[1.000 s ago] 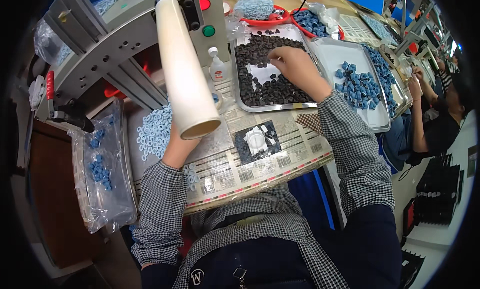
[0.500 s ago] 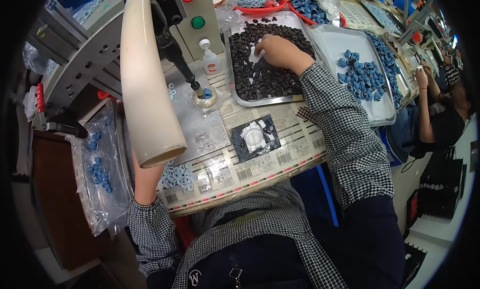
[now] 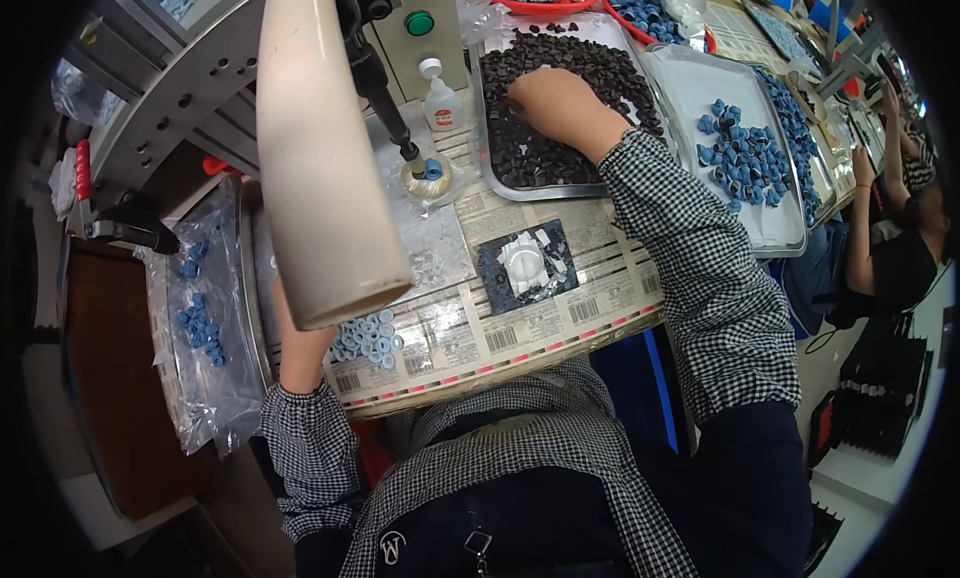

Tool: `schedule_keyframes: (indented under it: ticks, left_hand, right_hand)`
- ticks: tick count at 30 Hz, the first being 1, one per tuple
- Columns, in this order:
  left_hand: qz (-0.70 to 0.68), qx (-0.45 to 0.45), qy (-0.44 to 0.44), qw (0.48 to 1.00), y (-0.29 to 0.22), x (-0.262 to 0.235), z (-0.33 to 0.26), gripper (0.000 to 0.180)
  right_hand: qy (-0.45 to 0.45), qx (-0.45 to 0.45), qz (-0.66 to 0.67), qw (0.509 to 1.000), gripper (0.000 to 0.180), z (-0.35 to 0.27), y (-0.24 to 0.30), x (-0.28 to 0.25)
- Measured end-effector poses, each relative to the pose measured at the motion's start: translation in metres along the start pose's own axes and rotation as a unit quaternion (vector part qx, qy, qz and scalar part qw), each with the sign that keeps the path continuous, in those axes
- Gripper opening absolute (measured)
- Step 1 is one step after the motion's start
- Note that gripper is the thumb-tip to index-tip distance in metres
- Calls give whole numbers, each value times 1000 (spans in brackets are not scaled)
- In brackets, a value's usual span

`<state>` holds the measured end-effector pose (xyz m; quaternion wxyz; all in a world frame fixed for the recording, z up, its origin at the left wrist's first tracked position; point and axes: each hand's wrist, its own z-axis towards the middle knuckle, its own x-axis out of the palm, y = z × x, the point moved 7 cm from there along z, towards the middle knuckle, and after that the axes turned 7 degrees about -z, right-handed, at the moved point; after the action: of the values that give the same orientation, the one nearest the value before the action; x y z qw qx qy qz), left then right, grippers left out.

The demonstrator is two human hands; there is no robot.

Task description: Using a manual press machine to join small plastic and metal components at a workstation.

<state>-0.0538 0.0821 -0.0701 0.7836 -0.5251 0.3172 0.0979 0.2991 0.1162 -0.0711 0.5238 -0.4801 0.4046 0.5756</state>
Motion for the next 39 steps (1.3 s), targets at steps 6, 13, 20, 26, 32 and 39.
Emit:
schedule_keyframes:
  ticks: [6,13,20,26,32,39]
  left_hand:
    - [64,-10,-50,997,-18,-13,27,16]
    - [136,146,-33,979,-24,21,54,11]
    - [283,140,61,947,-15,43,68,4]
    - [220,158,63,961,-20,46,59,4]
    - [145,137,61,978,-6,50,60,8]
    - [-284,-125,54,949,-16,49,18,25]
  right_hand:
    - [91,-9,-86,992,21,10,-3,24]
    - [-99,19,148,984,24,-30,0,-54]
    - [-69,103,305,944,25,-84,49,-85]
    - [-59,73,354,931,25,-100,95,-92]
    - [-57,57,389,918,27,-109,115,-86]
    - [-78,73,397,911,26,-112,121,-88]
